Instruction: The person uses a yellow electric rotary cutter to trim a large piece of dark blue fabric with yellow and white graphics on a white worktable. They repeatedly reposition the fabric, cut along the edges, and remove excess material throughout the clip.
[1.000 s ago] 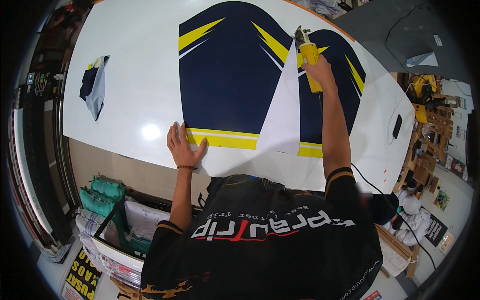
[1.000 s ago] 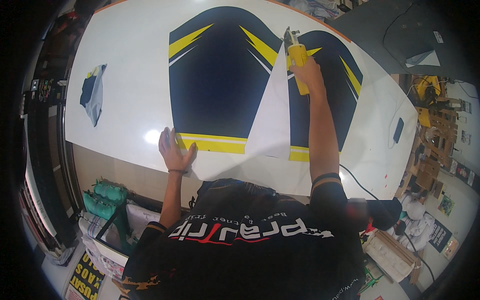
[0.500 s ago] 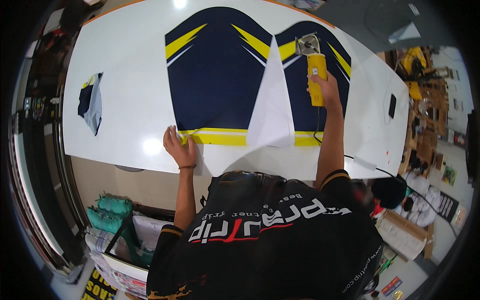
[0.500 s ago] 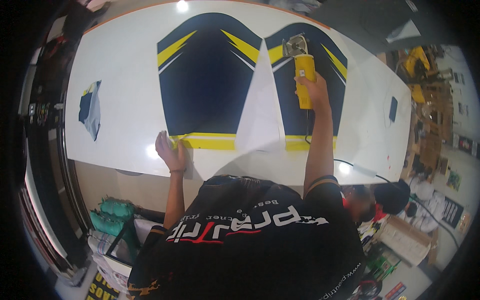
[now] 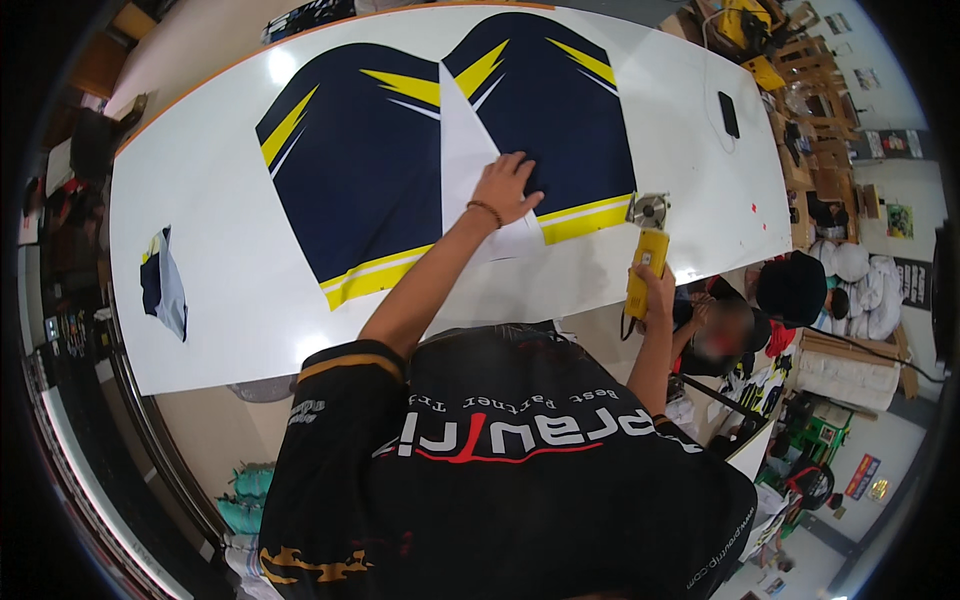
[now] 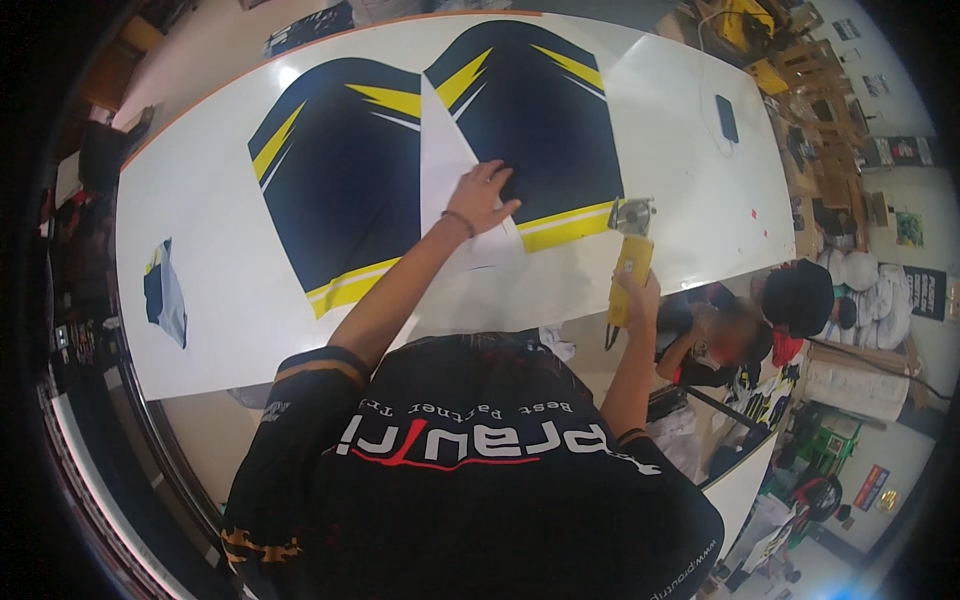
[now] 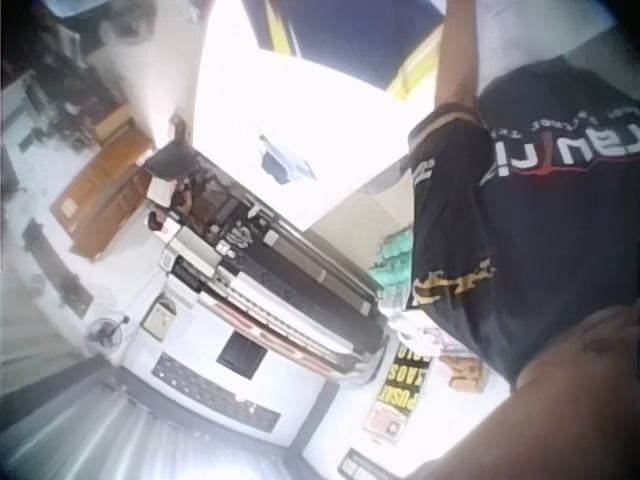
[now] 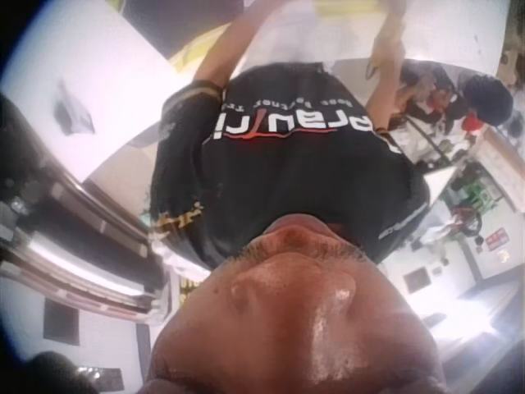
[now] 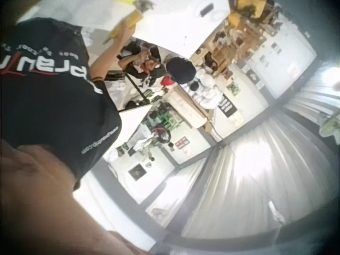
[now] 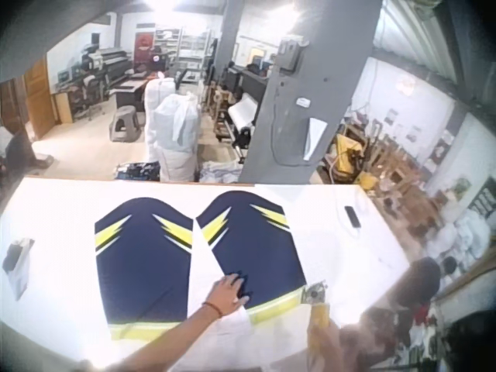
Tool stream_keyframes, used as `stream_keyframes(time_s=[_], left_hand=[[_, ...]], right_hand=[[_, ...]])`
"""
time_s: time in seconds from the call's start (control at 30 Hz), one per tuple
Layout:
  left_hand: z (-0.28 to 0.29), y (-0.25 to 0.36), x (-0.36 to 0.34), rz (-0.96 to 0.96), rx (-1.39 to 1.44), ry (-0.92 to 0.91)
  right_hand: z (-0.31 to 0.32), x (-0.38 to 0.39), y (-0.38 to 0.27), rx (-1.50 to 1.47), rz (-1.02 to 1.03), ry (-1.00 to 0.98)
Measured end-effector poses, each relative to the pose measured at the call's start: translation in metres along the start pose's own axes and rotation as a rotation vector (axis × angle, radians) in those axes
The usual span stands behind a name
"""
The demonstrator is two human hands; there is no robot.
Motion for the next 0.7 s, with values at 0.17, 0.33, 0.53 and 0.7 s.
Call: stream_keyframes(time_s=[0.17, 0.33, 0.53, 0.7], left_hand=[[-0.055, 0.026, -0.013, 0.043, -0.324, -0.181], [-0.026, -0.007, -0.021, 0.208, 0.094, -0.052], [0.135, -0.063, 0.01, 0.393, 1.108, 0.313], [0.331, -0.141, 0.126, 0.391, 1.317, 0.881]], right_hand=[[0.018, 0.036, 0.053, -0.13, -0.066, 0.176], [0.002, 0.034, 0.081, -0.245, -0.062, 0.217], [-0.015, 0.012, 0.1, -0.228, -0.048, 0.197], [-0.025, -0.018, 0.111, -0.237, -0.125, 0.125]])
Point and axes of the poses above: each hand's wrist, its own x-axis away from the middle knuckle, its own z-axis out of the back of the hand, y = z × x, the point moved 10 cm from there along -x, towards the middle knuckle, and after that the axes turned 10 degrees about z, right-handed, at the moved point
